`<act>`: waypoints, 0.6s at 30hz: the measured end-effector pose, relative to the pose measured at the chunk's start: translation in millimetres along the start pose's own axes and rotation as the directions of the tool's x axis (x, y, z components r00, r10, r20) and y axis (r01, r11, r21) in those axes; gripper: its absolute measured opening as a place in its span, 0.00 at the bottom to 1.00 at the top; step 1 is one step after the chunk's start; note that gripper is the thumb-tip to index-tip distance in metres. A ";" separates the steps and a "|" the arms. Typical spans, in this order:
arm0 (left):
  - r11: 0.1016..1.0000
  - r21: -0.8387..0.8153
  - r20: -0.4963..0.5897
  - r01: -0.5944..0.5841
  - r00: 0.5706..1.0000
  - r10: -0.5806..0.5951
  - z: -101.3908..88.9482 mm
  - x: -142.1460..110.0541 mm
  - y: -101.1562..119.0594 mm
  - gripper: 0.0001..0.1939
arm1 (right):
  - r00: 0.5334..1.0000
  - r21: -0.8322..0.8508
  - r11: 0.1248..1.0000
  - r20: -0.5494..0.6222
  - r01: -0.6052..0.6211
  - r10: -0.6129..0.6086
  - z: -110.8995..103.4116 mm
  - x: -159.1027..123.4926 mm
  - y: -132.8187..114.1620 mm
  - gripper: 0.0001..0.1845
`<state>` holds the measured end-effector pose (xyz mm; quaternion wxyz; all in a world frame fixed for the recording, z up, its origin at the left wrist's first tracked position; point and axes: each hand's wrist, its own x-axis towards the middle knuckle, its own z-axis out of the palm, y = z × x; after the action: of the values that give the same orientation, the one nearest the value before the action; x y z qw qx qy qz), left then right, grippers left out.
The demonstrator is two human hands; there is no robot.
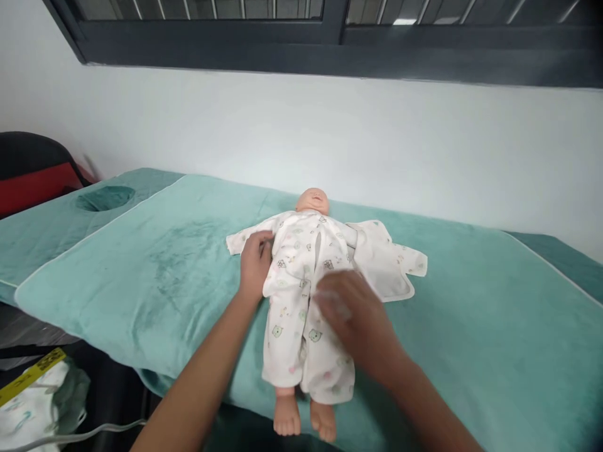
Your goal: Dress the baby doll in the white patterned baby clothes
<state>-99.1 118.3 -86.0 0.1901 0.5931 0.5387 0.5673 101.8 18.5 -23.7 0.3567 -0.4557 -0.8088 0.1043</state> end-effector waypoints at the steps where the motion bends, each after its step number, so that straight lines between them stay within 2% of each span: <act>1: 0.999 0.002 0.008 0.033 0.999 -0.033 -11.6 -20.3 6.6 0.11 | 0.988 -0.019 0.999 0.148 0.044 -0.041 -0.6 -16.8 -15.8 0.03; 2: 0.998 0.014 0.014 0.067 0.998 -0.067 -24.0 -42.8 12.9 0.10 | 0.959 -0.041 0.997 0.277 0.069 -0.055 0.2 -31.6 -29.3 0.03; 4: 0.990 0.013 0.066 0.139 0.988 -0.139 -49.2 -91.9 22.7 0.08 | 0.932 -0.117 0.989 0.359 0.096 -0.048 5.4 -54.4 -47.9 0.07; 7: 0.983 -0.007 0.282 0.184 0.943 -0.174 -77.4 -161.4 29.3 0.09 | 0.940 -0.253 0.962 0.340 0.104 -0.012 17.4 -71.3 -57.0 0.10; 9: 0.985 0.041 0.377 0.169 0.910 -0.172 -84.5 -194.8 29.8 0.21 | 0.942 -0.343 0.933 0.337 0.110 0.013 25.7 -73.2 -58.4 0.06; 11: 0.986 0.082 0.357 0.143 0.920 -0.163 -82.6 -214.0 29.3 0.31 | 0.938 -0.415 0.903 0.345 0.108 0.046 33.9 -71.0 -61.6 0.03; 12: 0.986 0.101 0.328 0.132 0.931 -0.158 -79.5 -218.7 29.0 0.33 | 0.934 -0.440 0.893 0.351 0.098 0.070 37.9 -69.4 -64.3 0.03; 15: 0.987 0.138 0.221 0.079 0.969 -0.108 -69.4 -220.5 29.0 0.27 | 0.921 -0.436 0.900 0.360 0.026 0.147 47.3 -66.3 -73.6 0.06; 18: 0.990 0.141 0.142 0.001 0.990 -0.022 -65.6 -217.0 30.3 0.19 | 0.939 -0.379 0.923 0.293 -0.058 0.179 51.8 -68.9 -77.7 0.07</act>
<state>-95.2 -103.0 -143.6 0.1893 0.6412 0.5657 0.4827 38.2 -73.1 -56.0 0.1218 -0.5395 -0.8318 0.0469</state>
